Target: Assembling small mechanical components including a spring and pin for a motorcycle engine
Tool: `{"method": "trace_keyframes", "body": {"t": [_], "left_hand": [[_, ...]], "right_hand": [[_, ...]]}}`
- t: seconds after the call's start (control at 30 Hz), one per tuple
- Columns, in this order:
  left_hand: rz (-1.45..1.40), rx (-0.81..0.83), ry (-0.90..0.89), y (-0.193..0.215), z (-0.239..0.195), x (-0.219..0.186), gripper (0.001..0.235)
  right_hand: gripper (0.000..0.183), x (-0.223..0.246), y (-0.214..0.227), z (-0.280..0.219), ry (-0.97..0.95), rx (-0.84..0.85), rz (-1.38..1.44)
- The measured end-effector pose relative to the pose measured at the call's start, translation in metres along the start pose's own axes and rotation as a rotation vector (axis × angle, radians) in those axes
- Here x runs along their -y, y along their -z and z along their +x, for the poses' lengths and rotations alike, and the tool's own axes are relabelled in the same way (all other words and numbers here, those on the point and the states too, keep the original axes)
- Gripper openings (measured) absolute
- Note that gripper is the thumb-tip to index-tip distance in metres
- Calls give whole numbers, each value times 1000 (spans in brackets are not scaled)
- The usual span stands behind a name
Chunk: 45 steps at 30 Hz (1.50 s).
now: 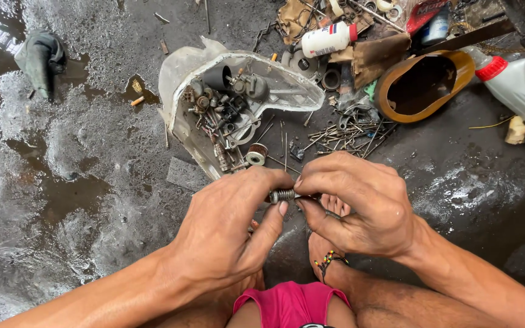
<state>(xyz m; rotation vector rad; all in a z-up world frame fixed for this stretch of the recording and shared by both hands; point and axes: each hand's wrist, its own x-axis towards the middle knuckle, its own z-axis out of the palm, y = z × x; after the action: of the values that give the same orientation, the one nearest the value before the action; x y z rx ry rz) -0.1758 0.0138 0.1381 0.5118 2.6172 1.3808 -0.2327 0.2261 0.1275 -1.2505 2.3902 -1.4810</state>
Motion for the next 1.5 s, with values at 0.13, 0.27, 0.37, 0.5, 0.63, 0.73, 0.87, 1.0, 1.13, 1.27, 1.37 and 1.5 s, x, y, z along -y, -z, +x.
{"method": "trace_keyframes", "body": {"t": [0.13, 0.27, 0.37, 0.5, 0.63, 0.73, 0.87, 1.0, 1.13, 1.27, 1.37, 1.5], "left_hand": [[154, 1, -58, 4, 2, -4, 25], [275, -28, -139, 6, 4, -4, 13], [271, -6, -132, 0, 0, 2, 11], [208, 60, -2, -5, -6, 11, 11], [198, 177, 159, -12, -19, 26, 20], [127, 274, 319, -13, -22, 28, 20], [7, 193, 305, -12, -18, 26, 26], [100, 26, 103, -9, -17, 23, 28], [260, 74, 119, -32, 9, 5, 27], [217, 128, 92, -21, 16, -2, 30], [156, 191, 123, -22, 21, -2, 40], [57, 238, 181, -18, 25, -8, 46]], "right_hand": [[10, 0, -3, -1, 21, -1, -63], [10, 0, -6, -3, 46, -7, -63], [9, 2, -11, -2, 83, -23, -67], [10, 3, -15, 2, 70, -20, -28], [11, -3, -16, -5, 57, 32, -32], [13, -6, -17, -8, 53, 83, -63], [13, -5, -14, -7, -8, 10, -45], [19, -10, -14, -12, -218, 6, 45], [23, -49, -12, -65, -296, 204, 131], [19, -67, -38, -73, -549, 85, -57], [29, -65, -38, -73, -673, -64, -108], [33, -66, -40, -73, -672, -50, -56]]}}
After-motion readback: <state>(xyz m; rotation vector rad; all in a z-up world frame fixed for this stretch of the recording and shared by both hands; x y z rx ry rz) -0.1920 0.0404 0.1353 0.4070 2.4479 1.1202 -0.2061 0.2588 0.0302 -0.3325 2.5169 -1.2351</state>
